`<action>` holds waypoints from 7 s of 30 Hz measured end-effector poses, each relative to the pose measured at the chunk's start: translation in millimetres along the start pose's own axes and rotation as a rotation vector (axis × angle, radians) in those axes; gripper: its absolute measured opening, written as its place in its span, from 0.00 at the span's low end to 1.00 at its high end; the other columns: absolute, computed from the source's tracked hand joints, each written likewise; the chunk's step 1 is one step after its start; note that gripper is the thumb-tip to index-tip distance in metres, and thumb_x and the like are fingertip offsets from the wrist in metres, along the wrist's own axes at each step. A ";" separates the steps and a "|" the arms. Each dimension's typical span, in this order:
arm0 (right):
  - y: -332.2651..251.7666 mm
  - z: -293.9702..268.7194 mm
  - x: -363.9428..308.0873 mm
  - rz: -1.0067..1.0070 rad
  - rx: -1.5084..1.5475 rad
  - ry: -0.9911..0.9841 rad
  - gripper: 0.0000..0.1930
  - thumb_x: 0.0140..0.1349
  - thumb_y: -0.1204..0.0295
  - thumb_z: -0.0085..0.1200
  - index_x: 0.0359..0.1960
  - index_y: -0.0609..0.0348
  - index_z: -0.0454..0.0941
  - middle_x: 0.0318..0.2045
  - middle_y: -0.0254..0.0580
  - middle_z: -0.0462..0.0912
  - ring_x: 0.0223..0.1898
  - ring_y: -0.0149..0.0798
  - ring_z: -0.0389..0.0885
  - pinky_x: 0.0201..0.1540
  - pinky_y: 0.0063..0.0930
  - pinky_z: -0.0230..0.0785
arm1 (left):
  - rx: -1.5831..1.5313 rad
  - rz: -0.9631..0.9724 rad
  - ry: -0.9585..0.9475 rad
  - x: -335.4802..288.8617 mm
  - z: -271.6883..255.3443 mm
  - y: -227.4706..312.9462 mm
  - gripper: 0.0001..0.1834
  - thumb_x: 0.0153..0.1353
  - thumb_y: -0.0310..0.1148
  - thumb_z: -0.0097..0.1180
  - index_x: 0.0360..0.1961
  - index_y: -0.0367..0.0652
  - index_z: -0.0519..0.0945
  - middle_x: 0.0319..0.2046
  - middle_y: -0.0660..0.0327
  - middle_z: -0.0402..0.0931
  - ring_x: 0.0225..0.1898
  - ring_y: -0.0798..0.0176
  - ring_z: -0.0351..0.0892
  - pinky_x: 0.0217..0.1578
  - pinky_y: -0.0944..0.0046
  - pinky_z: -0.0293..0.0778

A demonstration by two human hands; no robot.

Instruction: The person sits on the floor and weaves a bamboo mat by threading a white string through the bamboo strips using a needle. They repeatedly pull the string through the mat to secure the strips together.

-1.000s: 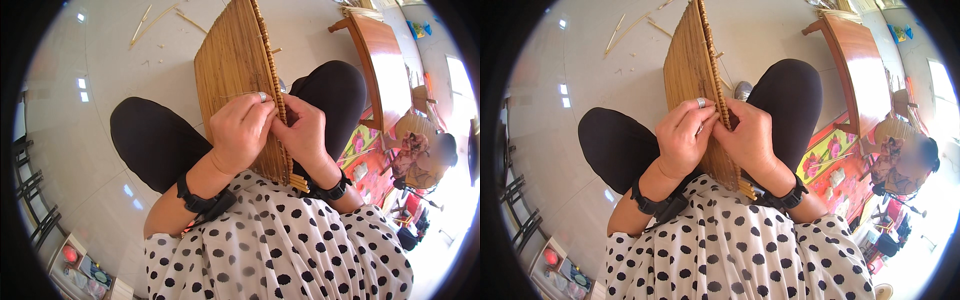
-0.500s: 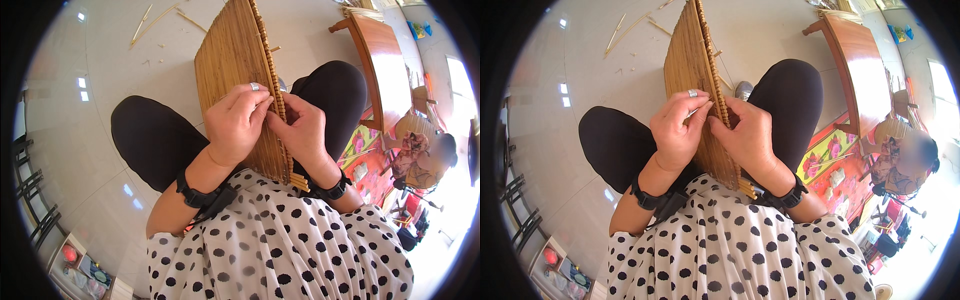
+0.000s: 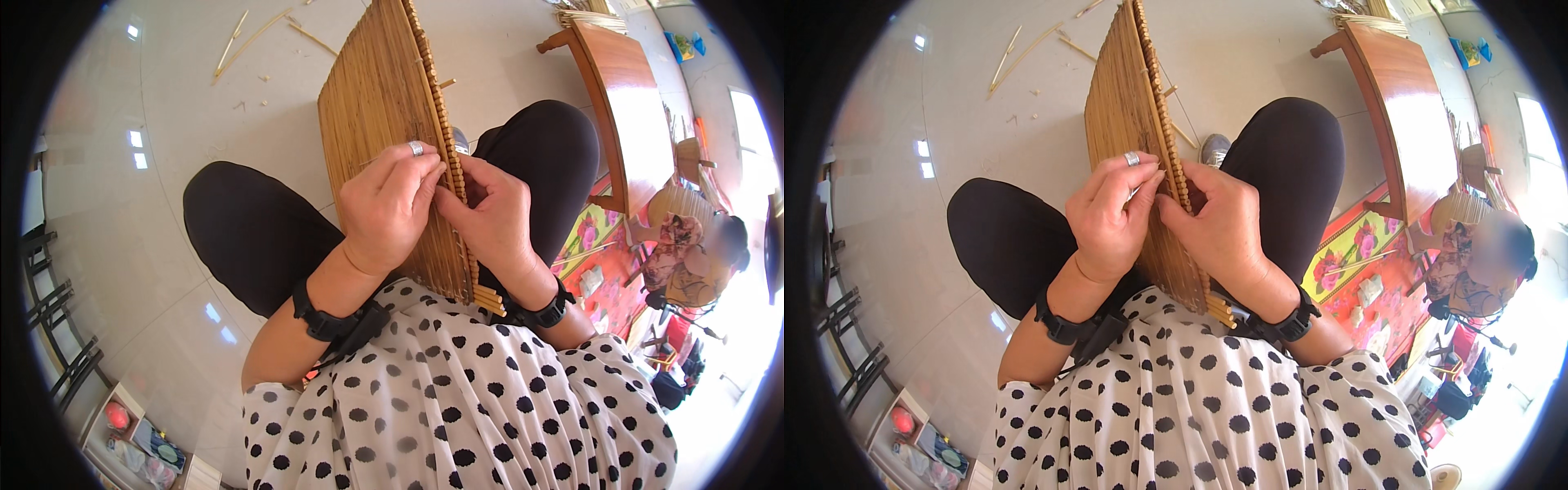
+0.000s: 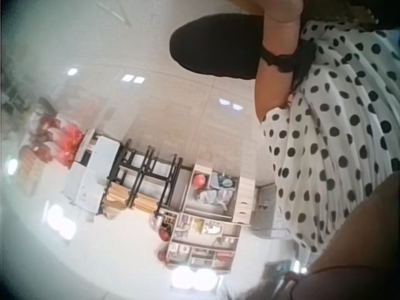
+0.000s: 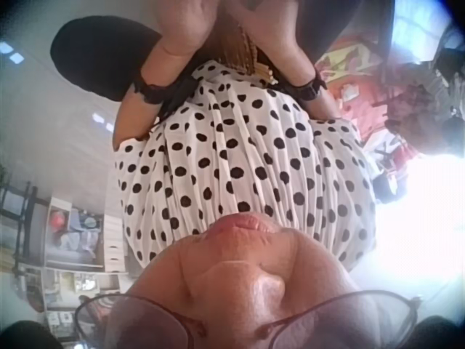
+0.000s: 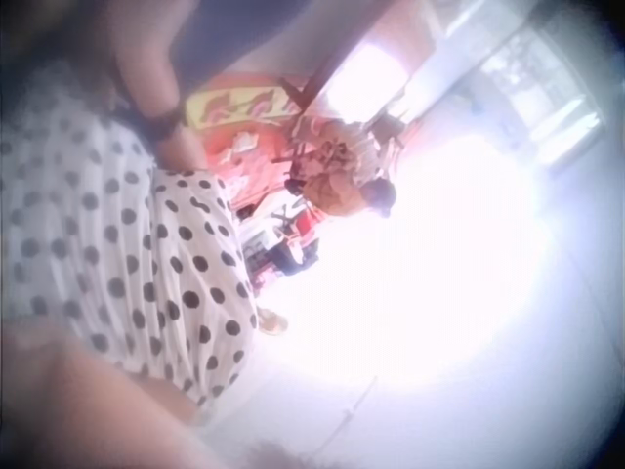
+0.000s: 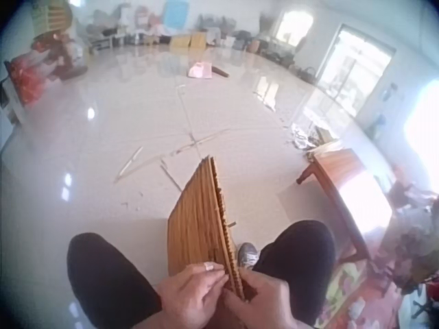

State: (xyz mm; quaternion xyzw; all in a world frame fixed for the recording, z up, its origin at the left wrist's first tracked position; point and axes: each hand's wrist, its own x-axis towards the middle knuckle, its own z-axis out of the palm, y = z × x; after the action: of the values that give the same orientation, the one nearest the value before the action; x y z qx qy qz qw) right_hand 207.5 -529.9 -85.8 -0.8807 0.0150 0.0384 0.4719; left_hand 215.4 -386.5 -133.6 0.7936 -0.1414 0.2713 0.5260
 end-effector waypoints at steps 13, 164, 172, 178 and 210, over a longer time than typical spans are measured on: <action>4.2 -3.1 -1.4 -0.058 -0.061 -0.005 0.12 0.56 0.75 0.66 0.42 0.65 0.83 0.26 0.43 0.82 0.25 0.31 0.77 0.30 0.25 0.73 | 0.040 0.163 -0.144 0.1 -5.5 -0.3 0.11 0.53 0.17 0.71 0.36 0.35 0.83 0.37 0.53 0.85 0.35 0.52 0.88 0.35 0.62 0.84; -6.5 17.3 -2.8 -0.065 0.038 -0.024 0.13 0.53 0.78 0.67 0.40 0.67 0.82 0.24 0.42 0.78 0.23 0.29 0.73 0.29 0.23 0.71 | 0.156 0.169 -0.011 -4.1 -26.7 -2.1 0.12 0.50 0.23 0.65 0.39 0.36 0.83 0.39 0.53 0.85 0.35 0.55 0.88 0.34 0.63 0.85; -3.0 17.0 -3.9 -0.063 0.044 0.017 0.15 0.52 0.77 0.68 0.42 0.67 0.82 0.23 0.42 0.78 0.22 0.30 0.72 0.28 0.25 0.71 | 0.051 0.073 0.000 -5.5 -26.0 -1.6 0.12 0.52 0.22 0.68 0.39 0.37 0.84 0.39 0.53 0.85 0.34 0.54 0.88 0.33 0.63 0.84; -0.5 15.2 -4.6 -0.037 0.059 0.007 0.16 0.52 0.76 0.69 0.44 0.66 0.83 0.23 0.39 0.78 0.23 0.27 0.73 0.28 0.23 0.70 | -0.058 -0.062 0.065 -0.4 -25.2 -1.9 0.11 0.55 0.20 0.71 0.39 0.39 0.84 0.37 0.54 0.85 0.32 0.54 0.87 0.31 0.63 0.83; -8.8 11.9 -1.3 -0.035 0.054 0.005 0.12 0.54 0.77 0.66 0.40 0.65 0.83 0.23 0.41 0.79 0.23 0.30 0.74 0.29 0.24 0.71 | -0.012 -0.020 0.051 -3.8 -17.5 -0.7 0.10 0.57 0.19 0.69 0.40 0.35 0.83 0.36 0.51 0.85 0.33 0.52 0.87 0.33 0.62 0.83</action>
State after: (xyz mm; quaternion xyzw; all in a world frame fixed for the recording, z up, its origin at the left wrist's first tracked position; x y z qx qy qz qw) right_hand 206.2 -515.1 -85.0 -0.8678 0.0017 0.0277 0.4961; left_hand 207.8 -370.5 -131.0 0.7845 -0.1216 0.2854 0.5370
